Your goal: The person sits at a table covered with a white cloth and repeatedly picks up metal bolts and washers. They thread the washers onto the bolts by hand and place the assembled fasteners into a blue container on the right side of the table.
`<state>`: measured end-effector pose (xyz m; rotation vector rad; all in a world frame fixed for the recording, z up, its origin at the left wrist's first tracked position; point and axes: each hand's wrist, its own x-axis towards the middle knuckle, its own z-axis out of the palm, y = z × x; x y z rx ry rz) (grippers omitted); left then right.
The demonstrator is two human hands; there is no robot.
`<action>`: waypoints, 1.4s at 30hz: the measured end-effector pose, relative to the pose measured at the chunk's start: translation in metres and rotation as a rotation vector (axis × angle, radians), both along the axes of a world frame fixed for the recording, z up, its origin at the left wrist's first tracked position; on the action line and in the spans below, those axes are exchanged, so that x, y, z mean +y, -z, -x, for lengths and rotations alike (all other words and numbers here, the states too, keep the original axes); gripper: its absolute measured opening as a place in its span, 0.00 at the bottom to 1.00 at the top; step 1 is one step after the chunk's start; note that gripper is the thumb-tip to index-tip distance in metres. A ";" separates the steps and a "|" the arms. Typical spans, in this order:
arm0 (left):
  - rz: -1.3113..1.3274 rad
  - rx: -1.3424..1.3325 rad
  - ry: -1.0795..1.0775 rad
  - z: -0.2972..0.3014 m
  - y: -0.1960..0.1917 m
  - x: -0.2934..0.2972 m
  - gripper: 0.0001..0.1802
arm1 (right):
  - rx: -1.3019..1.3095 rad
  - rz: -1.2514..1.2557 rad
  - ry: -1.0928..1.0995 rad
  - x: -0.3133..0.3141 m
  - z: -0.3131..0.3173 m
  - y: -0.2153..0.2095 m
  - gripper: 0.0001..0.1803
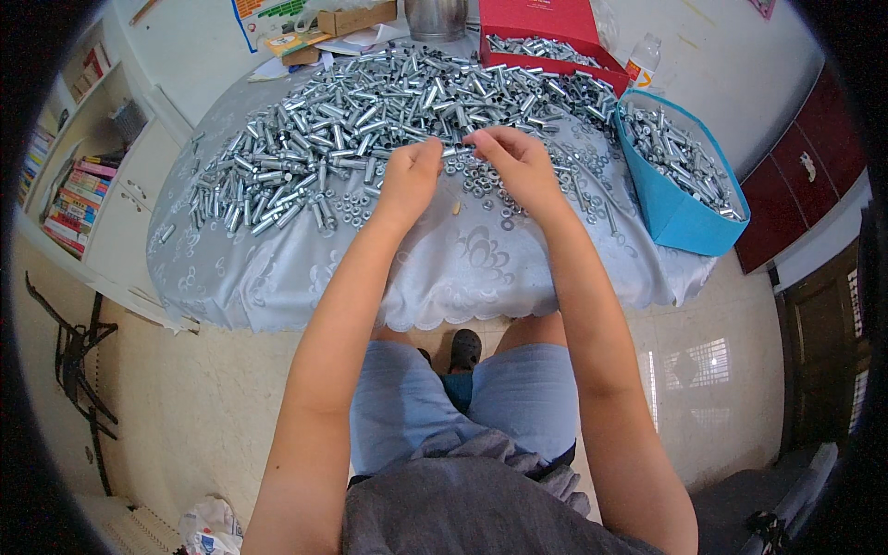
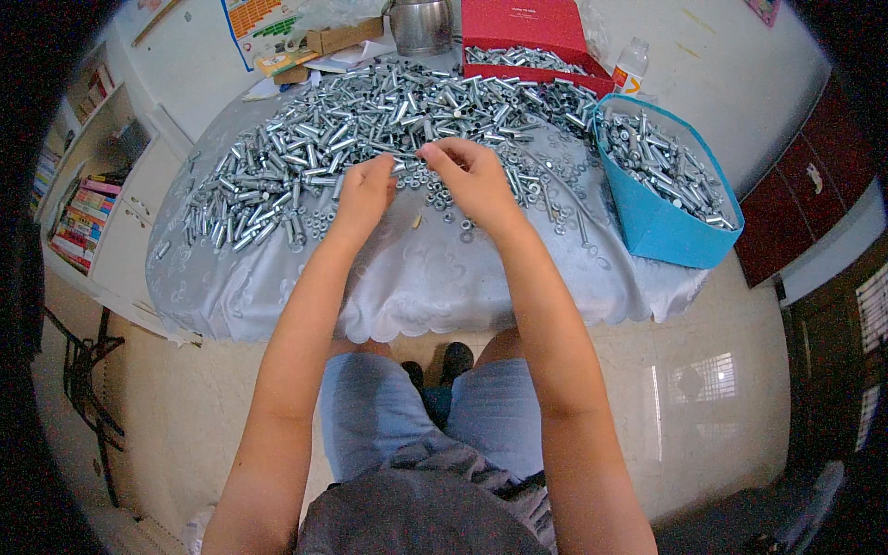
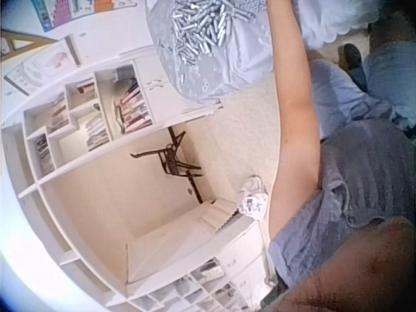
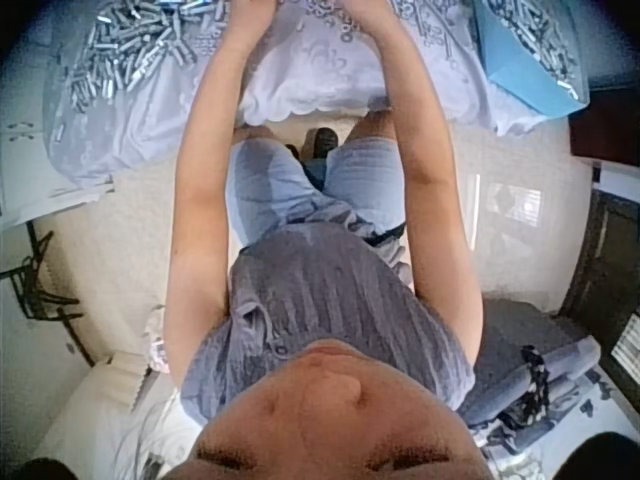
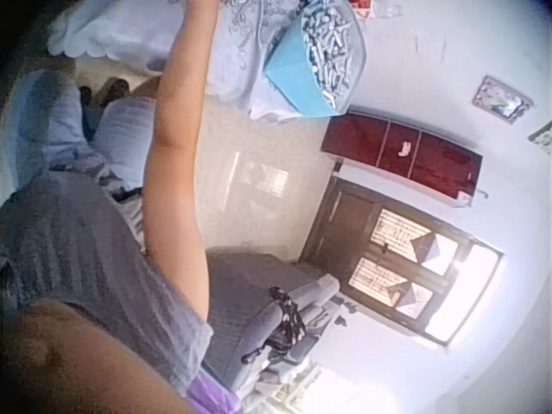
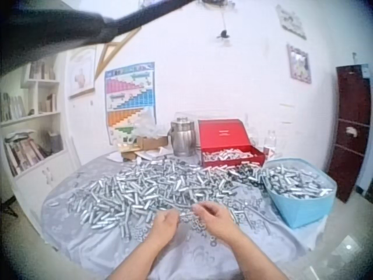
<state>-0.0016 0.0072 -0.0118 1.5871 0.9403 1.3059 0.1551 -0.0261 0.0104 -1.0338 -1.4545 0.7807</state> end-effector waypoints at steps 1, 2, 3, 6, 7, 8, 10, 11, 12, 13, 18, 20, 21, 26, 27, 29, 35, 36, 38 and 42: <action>0.028 -0.029 -0.010 0.001 0.001 0.002 0.20 | -0.038 -0.019 0.063 0.002 -0.002 0.002 0.10; 0.055 -0.058 -0.021 0.002 0.001 0.004 0.20 | -0.242 -0.117 0.123 0.003 -0.006 0.003 0.09; 0.077 -0.063 -0.022 0.003 0.000 0.004 0.21 | -0.446 -0.214 0.182 0.003 -0.011 0.005 0.08; 0.117 -0.070 -0.028 0.004 -0.004 0.002 0.23 | -0.756 -0.339 0.253 -0.003 -0.012 0.008 0.06; 0.115 -0.069 -0.029 0.004 -0.005 0.002 0.23 | -0.809 -0.353 0.258 -0.006 -0.011 0.009 0.06; 0.113 -0.068 -0.031 0.004 -0.005 0.001 0.23 | -0.821 -0.332 0.242 -0.007 -0.010 0.010 0.06; 0.105 -0.070 -0.022 0.005 -0.004 0.003 0.23 | -0.845 -0.290 0.213 -0.007 -0.008 0.012 0.06; 0.102 -0.072 -0.018 0.005 -0.003 0.003 0.23 | -0.835 -0.286 0.203 -0.007 -0.009 0.013 0.05; 0.096 -0.071 -0.031 0.005 -0.005 0.002 0.23 | -0.823 -0.283 0.193 -0.006 -0.009 0.015 0.05; 0.091 -0.071 -0.044 0.003 -0.007 -0.001 0.23 | -0.811 -0.281 0.183 -0.005 -0.009 0.016 0.05; 0.085 -0.045 -0.051 0.004 -0.005 0.001 0.22 | -0.781 -0.307 0.229 -0.001 -0.008 0.017 0.07; 0.052 -0.056 -0.051 0.003 -0.002 0.003 0.21 | -0.602 -0.228 0.178 -0.002 -0.004 0.011 0.08; 0.078 -0.027 -0.055 0.003 -0.002 0.003 0.21 | -0.435 -0.119 0.104 -0.005 -0.001 0.001 0.08; 0.109 0.043 -0.035 0.004 -0.003 0.003 0.24 | 0.111 0.028 -0.211 0.000 0.001 0.001 0.08; 0.128 0.042 -0.026 0.004 -0.004 0.002 0.24 | 0.114 0.048 -0.219 -0.001 0.001 0.000 0.08; 0.167 0.040 -0.009 0.004 -0.006 0.000 0.23 | 0.128 0.079 -0.219 -0.003 0.001 -0.004 0.07; 0.175 0.015 0.048 0.002 -0.008 -0.005 0.22 | 0.160 0.159 -0.211 -0.004 -0.001 -0.007 0.08; 0.176 0.006 0.058 0.002 -0.009 -0.006 0.22 | 0.162 0.193 -0.215 -0.005 -0.002 -0.009 0.08; 0.178 -0.012 0.079 0.002 -0.010 -0.007 0.21 | 0.199 0.235 -0.222 -0.005 -0.002 -0.009 0.09; 0.177 -0.070 0.121 0.000 -0.010 -0.008 0.20 | 0.220 0.235 -0.186 -0.004 -0.004 -0.006 0.10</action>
